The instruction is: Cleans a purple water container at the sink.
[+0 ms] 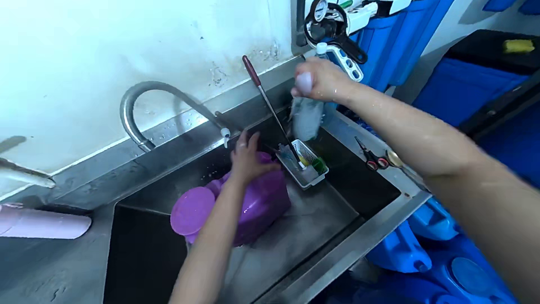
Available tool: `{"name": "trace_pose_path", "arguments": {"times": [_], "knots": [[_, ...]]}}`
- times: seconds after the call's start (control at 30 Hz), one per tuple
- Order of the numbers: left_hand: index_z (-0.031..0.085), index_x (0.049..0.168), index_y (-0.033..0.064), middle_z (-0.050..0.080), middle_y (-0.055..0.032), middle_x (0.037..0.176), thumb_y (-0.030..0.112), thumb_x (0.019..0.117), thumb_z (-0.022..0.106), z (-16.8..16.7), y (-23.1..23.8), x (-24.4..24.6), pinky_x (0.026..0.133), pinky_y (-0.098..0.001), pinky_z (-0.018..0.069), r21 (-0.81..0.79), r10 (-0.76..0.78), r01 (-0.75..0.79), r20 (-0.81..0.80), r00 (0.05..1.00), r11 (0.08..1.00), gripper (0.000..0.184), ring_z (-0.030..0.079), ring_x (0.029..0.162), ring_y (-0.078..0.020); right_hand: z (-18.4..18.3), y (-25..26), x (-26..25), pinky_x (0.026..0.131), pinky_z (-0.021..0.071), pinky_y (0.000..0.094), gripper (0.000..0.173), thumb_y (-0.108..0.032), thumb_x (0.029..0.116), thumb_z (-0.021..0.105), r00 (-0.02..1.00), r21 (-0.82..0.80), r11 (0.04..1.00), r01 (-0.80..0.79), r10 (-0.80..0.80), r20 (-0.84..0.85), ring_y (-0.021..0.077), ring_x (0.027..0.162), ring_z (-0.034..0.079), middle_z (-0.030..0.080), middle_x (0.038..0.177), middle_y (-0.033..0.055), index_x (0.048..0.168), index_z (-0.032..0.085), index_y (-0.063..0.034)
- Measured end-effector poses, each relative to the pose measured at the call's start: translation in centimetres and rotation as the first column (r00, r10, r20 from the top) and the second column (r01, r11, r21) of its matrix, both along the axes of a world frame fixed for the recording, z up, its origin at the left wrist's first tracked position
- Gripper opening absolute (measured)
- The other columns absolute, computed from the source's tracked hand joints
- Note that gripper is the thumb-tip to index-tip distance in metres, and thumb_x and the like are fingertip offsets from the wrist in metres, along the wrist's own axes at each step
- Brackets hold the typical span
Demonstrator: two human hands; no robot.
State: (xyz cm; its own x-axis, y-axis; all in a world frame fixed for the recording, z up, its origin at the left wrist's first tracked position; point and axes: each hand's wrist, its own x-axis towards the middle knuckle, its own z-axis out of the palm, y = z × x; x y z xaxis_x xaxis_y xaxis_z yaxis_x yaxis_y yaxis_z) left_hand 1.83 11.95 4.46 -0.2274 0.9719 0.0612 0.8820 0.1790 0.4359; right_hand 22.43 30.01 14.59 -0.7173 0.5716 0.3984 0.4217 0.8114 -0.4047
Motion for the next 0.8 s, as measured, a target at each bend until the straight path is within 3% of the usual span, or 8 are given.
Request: {"name": "trace_pose_path", "arguments": {"times": [0.07, 0.13, 0.23, 0.3, 0.4, 0.53, 0.7, 0.8], "knots": [[0.04, 0.154, -0.0012, 0.033, -0.0341, 0.158, 0.032, 0.0637, 0.098, 0.3, 3.6, 4.2, 0.107, -0.0762, 0.0329, 0.179, -0.061, 0.05, 0.056, 0.997, 0.983, 0.112, 0.039, 0.141, -0.055, -2.2, 0.0, 2.8, 0.094, 0.0508, 0.0473, 0.039, -0.018, 0.0919, 0.072, 0.908, -0.199, 0.979, -0.038, -0.049, -0.417, 0.0293, 0.103, 0.064, 0.066, 0.111, 0.0241, 0.116, 0.063, 0.0105], [0.046, 0.149, -0.0035, 0.05, -0.0351, 0.144, 0.018, 0.0715, 0.091, 2.0, 5.7, 6.3, 0.106, -0.0735, 0.0359, 0.197, -0.059, 0.083, -0.124, 0.991, 0.977, 0.092, 0.048, 0.134, -0.0539, -7.3, 0.4, 5.0, 0.079, 0.0552, 0.0275, 0.033, -0.012, 0.0969, 0.063, 0.691, -0.495, 0.86, -0.124, -0.283, -0.665, 0.0076, 0.083, 0.062, 0.063, 0.1, 0.0077, 0.123, 0.056, 0.0079], [0.056, 0.142, 0.0004, 0.058, -0.0336, 0.135, -0.004, 0.0758, 0.08, 4.8, 7.0, 7.5, 0.107, -0.0751, 0.0306, -0.066, -0.207, 0.204, -0.535, 0.819, 0.977, 0.07, 0.049, 0.132, -0.0555, -18.4, -0.9, 5.7, 0.054, 0.0501, 0.0243, 0.024, -0.024, 0.1079, 0.045, 0.566, -0.83, 0.451, -0.327, -0.61, -0.555, 0.0051, 0.056, 0.053, 0.057, 0.075, -0.0021, 0.118, 0.053, -0.004], [0.061, 0.135, -0.0008, 0.061, -0.0329, 0.129, -0.014, 0.0791, 0.073, 5.8, 7.6, 8.1, 0.109, -0.0744, 0.0281, -0.195, -0.318, 0.255, -0.685, 0.655, 0.947, 0.058, 0.05, 0.129, -0.056, -23.6, -2.3, 4.9, 0.059, 0.0523, 0.0259, 0.028, -0.03, 0.1106, 0.04, 0.593, -0.872, 0.18, -0.455, -0.669, -0.448, 0.0076, 0.063, 0.056, 0.057, 0.081, -0.0004, 0.119, 0.055, -0.0079], [0.065, 0.125, -0.0028, 0.064, -0.0315, 0.121, -0.015, 0.0874, 0.065, 7.6, 8.0, 8.6, 0.109, -0.0726, 0.0301, -0.294, -0.373, 0.231, -0.757, 0.537, 0.928, 0.04, 0.055, 0.123, -0.0545, -26.1, -3.1, 4.3, 0.069, 0.0562, 0.031, 0.036, -0.028, 0.1108, 0.032, 0.572, -0.813, 0.001, -0.582, -0.711, -0.41, 0.0142, 0.077, 0.063, 0.063, 0.095, 0.0064, 0.124, 0.056, -0.0056], [0.066, 0.125, -0.0018, 0.065, -0.0318, 0.116, -0.01, 0.0879, 0.069, 10.9, 7.6, 9.0, 0.105, -0.0723, 0.0328, -0.362, -0.351, 0.083, -0.785, 0.51, 0.929, 0.038, 0.058, 0.117, -0.0543, -26.6, -2.6, 4.5, 0.08, 0.0587, 0.0423, 0.035, -0.026, 0.1097, 0.036, 0.545, -0.734, -0.153, -0.661, -0.771, -0.33, 0.026, 0.093, 0.066, 0.062, 0.113, 0.0148, 0.136, 0.049, -0.0077], [0.07, 0.112, -0.0017, 0.068, -0.0291, 0.103, -0.01, 0.0899, 0.066, 11.9, 6.6, 8.2, 0.095, -0.0697, 0.039, -0.321, -0.342, 0.124, -0.83, 0.441, 0.939, 0.024, 0.064, 0.105, -0.0513, -27.0, -2.2, 4.2, 0.083, 0.0586, 0.0376, 0.032, -0.014, 0.1073, 0.037, 0.531, -0.681, -0.105, -0.724, -0.715, -0.455, 0.0205, 0.093, 0.067, 0.064, 0.112, 0.0119, 0.138, 0.047, -0.0071], [0.068, 0.121, -0.0003, 0.067, -0.0297, 0.113, 0.001, 0.0782, 0.082, 10.9, 7.2, 7.6, 0.095, -0.0713, 0.0387, -0.337, -0.269, 0.02, -0.712, 0.649, 0.941, 0.045, 0.061, 0.113, -0.0518, -27.1, -1.8, 4.2, 0.076, 0.0579, 0.0301, 0.026, -0.018, 0.1106, 0.038, 0.571, -0.708, -0.12, -0.696, -0.69, -0.445, 0.0135, 0.084, 0.066, 0.065, 0.1, 0.0062, 0.131, 0.05, -0.0087]]}}
